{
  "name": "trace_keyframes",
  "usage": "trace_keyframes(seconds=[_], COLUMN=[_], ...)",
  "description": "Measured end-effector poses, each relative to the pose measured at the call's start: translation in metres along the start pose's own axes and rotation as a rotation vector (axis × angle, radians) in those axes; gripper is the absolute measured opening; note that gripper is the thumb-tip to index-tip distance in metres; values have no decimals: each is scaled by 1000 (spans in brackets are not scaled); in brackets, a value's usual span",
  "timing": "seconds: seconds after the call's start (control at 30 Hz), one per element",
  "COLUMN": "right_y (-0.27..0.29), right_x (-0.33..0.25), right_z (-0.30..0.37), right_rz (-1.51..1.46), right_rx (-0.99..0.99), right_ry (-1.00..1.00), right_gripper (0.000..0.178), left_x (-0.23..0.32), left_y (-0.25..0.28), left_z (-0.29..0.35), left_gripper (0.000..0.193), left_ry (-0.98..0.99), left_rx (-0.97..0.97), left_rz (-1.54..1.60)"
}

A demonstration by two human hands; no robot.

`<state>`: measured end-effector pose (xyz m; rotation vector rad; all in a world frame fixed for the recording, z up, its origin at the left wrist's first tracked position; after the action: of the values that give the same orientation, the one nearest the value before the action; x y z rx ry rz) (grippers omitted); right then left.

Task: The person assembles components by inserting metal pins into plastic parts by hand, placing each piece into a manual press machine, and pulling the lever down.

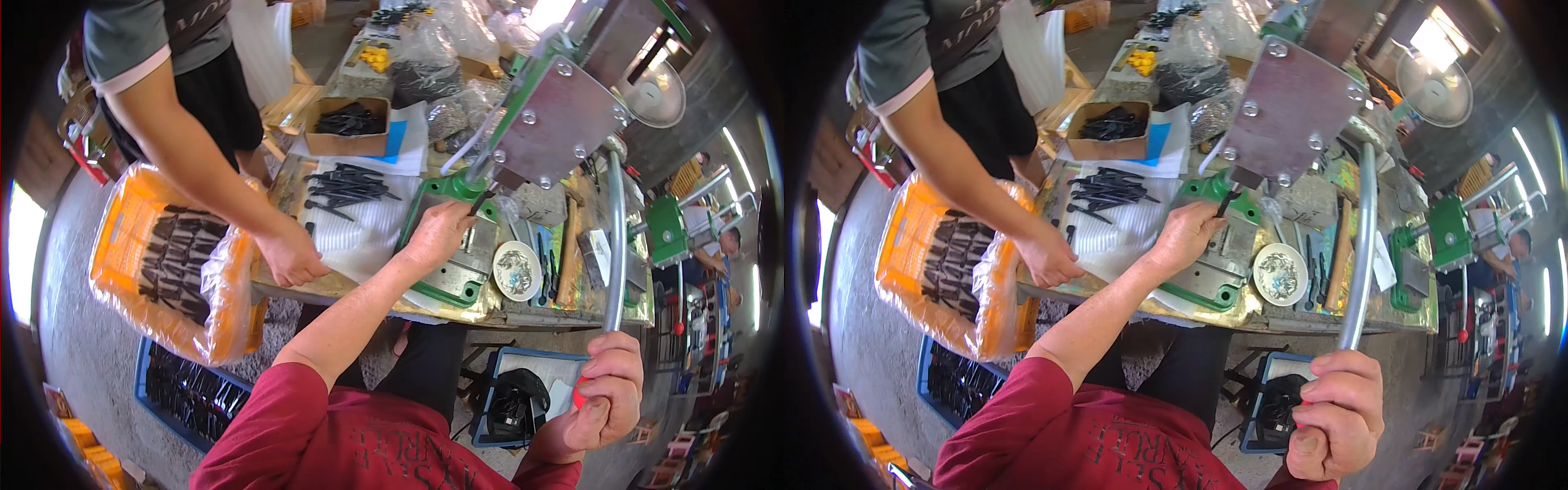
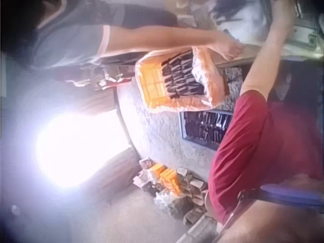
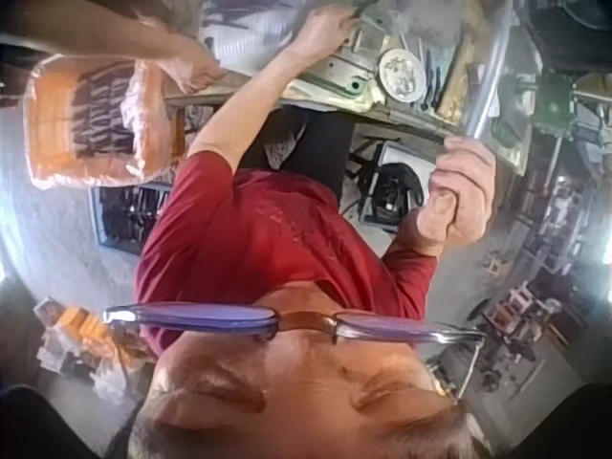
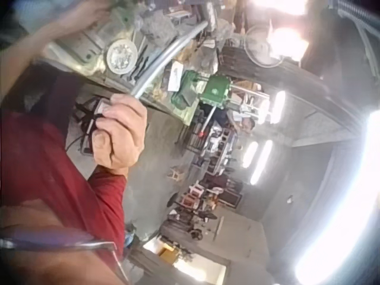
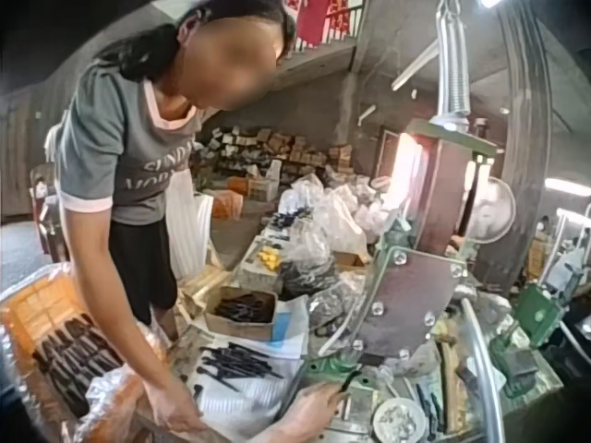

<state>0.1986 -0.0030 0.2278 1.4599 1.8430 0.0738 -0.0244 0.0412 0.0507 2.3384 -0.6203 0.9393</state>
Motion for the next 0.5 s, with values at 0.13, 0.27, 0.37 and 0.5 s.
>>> trace_keyframes(seconds=[0.13, 0.27, 0.37, 0.5], right_y=[-2, 23, 38, 9], right_x=[-3, 32, 59, 108], right_z=[13, 52, 68, 91], right_rz=[31, -95, -160, -422], right_rx=[92, 443, 595, 546], right_ry=[172, 98, 79, -164], right_gripper=[31, 31, 35, 21], left_x=[1, -6, 13, 37], left_y=[23, 68, 121, 223], left_z=[30, 84, 111, 150], left_gripper=[10, 12, 12, 10], left_ry=[159, 551, 569, 665], left_rx=[-72, -135, -82, 18], left_rz=[-29, 245, 372, 188])
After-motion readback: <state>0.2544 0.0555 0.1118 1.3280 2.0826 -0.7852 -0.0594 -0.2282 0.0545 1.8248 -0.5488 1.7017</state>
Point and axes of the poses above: each hand's wrist, its own z-axis away from the middle knuckle, its own y-axis out of the back of the hand, x = y × z, the point moved 7 cm from there along -z, towards the middle knuckle, and after that the axes turned 7 degrees about -y, right-handed, at the moved point
